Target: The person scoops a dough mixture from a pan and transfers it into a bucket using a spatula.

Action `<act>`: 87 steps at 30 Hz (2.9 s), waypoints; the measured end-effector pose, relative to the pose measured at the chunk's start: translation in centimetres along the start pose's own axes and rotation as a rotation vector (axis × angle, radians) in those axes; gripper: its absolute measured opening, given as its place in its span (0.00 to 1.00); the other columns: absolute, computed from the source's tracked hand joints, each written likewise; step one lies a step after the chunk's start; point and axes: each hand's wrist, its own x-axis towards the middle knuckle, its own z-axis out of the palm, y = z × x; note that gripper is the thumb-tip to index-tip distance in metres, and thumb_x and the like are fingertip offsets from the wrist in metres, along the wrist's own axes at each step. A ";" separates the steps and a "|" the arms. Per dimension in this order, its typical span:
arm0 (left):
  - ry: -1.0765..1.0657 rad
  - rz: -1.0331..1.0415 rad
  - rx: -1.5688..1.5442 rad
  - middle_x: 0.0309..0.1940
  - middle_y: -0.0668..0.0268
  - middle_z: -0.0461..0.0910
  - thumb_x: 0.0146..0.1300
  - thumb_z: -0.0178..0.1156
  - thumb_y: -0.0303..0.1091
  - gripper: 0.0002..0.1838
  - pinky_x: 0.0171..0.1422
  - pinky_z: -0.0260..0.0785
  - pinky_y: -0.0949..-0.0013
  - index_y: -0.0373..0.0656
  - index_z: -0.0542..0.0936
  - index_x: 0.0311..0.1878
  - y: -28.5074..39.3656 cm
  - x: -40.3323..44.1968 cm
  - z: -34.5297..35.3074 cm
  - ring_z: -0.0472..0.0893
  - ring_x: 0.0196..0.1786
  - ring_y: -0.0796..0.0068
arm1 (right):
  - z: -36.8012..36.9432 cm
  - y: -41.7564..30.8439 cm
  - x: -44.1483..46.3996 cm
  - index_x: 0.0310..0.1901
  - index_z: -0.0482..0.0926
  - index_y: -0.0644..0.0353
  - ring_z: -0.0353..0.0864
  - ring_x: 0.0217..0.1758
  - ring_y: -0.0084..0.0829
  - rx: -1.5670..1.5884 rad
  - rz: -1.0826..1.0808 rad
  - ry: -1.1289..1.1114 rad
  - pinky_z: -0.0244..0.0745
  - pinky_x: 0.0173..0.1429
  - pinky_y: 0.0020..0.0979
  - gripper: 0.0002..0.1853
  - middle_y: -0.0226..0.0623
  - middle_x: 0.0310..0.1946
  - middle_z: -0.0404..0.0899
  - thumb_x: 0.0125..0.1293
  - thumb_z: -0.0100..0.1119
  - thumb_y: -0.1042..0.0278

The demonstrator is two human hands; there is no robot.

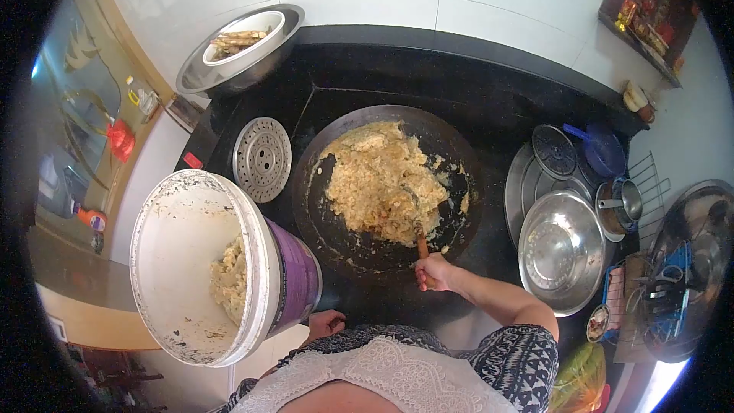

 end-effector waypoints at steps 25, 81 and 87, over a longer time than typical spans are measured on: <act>0.089 -0.036 0.015 0.17 0.63 0.75 0.44 0.60 0.28 0.06 0.23 0.67 0.72 0.41 0.78 0.28 3.8 0.9 -0.8 0.75 0.16 0.73 | 5.3 2.7 0.2 0.15 0.63 0.61 0.63 0.12 0.32 0.326 -0.068 -0.053 0.63 0.18 0.34 0.10 0.36 0.11 0.63 0.52 0.46 0.79; 0.218 -0.064 -0.026 0.20 0.65 0.78 0.46 0.59 0.36 0.05 0.29 0.71 0.68 0.46 0.78 0.25 3.0 -0.2 0.0 0.79 0.23 0.68 | 21.5 -1.3 -26.4 0.33 0.63 0.61 0.62 0.07 0.21 -0.449 -0.713 -0.275 0.59 0.08 0.23 0.08 0.29 0.12 0.63 0.52 0.49 0.81; 0.227 -0.016 -0.033 0.20 0.65 0.78 0.46 0.59 0.36 0.05 0.29 0.71 0.68 0.45 0.78 0.24 2.7 -0.3 0.2 0.79 0.23 0.66 | 25.1 -1.0 -25.7 0.32 0.63 0.63 0.65 0.08 0.21 -0.885 -0.750 -0.067 0.61 0.10 0.24 0.06 0.30 0.12 0.65 0.53 0.48 0.80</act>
